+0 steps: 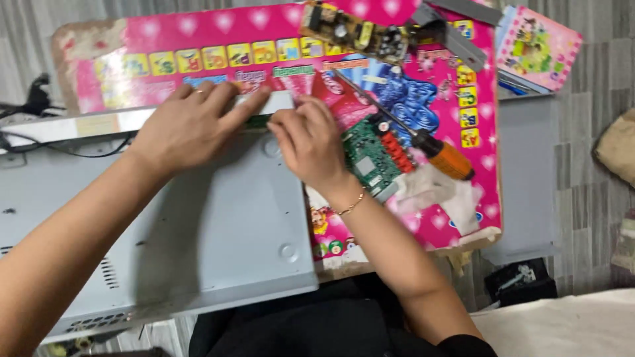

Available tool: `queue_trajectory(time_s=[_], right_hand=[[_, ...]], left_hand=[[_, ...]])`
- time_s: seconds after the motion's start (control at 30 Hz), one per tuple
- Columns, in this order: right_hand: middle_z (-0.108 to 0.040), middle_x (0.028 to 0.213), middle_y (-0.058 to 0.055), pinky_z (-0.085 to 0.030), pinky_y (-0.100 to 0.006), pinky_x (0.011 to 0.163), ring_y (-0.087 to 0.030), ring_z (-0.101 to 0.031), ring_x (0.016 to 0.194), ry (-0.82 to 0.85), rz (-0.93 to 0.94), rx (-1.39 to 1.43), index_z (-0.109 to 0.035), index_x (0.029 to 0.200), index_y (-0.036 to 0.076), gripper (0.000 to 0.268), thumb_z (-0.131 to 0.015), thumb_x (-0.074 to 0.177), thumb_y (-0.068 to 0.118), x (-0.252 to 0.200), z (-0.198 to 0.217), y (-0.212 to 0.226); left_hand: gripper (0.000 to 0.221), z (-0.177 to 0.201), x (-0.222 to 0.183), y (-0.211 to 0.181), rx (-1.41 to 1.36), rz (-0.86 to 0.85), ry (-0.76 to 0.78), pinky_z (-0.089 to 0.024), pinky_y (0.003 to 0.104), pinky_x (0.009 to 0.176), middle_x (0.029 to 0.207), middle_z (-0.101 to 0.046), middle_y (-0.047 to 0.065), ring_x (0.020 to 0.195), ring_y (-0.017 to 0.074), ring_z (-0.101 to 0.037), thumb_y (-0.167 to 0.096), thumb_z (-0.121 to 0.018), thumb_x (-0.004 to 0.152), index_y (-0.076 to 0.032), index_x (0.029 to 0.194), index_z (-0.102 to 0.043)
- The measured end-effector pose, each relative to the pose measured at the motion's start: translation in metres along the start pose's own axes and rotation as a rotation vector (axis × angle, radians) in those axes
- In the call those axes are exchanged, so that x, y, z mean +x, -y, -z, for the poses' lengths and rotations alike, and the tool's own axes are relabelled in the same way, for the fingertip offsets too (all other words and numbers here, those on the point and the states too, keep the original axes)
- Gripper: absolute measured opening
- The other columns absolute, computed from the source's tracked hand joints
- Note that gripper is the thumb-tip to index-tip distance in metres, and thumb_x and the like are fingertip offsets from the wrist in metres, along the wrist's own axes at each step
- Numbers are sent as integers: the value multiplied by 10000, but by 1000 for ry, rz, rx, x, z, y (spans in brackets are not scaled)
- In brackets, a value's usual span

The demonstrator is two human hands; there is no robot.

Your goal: Disassembling an electronic device by removing screws and circuit boards, then cleaning the components with a cloth.

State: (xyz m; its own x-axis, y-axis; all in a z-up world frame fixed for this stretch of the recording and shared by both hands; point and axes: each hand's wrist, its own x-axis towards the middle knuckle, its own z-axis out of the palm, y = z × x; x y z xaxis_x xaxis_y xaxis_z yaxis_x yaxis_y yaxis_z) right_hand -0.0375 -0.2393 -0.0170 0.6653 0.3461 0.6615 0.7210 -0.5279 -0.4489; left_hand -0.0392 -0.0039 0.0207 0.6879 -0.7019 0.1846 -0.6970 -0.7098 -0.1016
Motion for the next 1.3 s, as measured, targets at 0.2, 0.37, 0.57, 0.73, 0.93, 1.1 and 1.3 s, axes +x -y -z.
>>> queue_trajectory(time_s=[0.2,0.37,0.57,0.73,0.93,1.1,1.3], right_hand=[[-553,742,-75,-494,-442,996,-254,-533,734,91,-92,29,-641,959,44,98,-708,894,11,10,22,22],[-595,827,-71,-490,-354,812,-221,-569,809,180,-92,152,-678,1033,22,124,-719,917,24,1,48,30],[-725,950,-33,-545,-351,855,-244,-675,959,297,-182,131,-702,1059,44,229,-755,839,5,-62,124,57],[-739,983,-39,-537,-300,821,-181,-649,863,268,-313,164,-699,1019,53,183,-742,844,23,-117,147,49],[-741,1014,-77,-549,-351,917,-241,-673,971,241,-476,132,-629,962,20,193,-719,812,-62,-144,164,46],[-739,1008,-94,-557,-328,856,-235,-685,941,259,-464,151,-619,948,6,171,-706,831,-84,-141,159,47],[-732,1016,-105,-530,-319,840,-219,-653,908,287,-457,71,-644,989,-14,154,-720,868,-72,-144,156,47]], left_hand=[[648,8,4,-13,268,73,20,-573,268,702,1111,-610,-4,830,144,-675,-471,-573,977,-264,1588,-514],[555,24,-4,-34,52,154,-121,-374,432,1235,1477,-635,120,1325,274,-592,-334,-710,1020,-129,1532,-644],[413,12,-46,-90,-56,507,-57,-477,393,880,1153,-616,161,945,312,-607,-246,-748,965,-17,1281,-612],[361,-4,-42,-88,60,508,-60,-498,361,839,1095,-607,115,919,268,-606,-249,-744,987,-49,1275,-656],[152,-15,-45,-82,78,494,-128,-511,375,840,1019,-587,61,889,257,-608,-226,-752,1032,-126,1086,-651],[150,2,-54,-87,82,468,-133,-499,352,878,1044,-611,36,890,220,-627,-210,-691,1021,-165,1164,-698],[142,3,-60,-93,182,437,-16,-465,312,925,994,-605,29,856,180,-659,-267,-607,1060,-126,1044,-607]])
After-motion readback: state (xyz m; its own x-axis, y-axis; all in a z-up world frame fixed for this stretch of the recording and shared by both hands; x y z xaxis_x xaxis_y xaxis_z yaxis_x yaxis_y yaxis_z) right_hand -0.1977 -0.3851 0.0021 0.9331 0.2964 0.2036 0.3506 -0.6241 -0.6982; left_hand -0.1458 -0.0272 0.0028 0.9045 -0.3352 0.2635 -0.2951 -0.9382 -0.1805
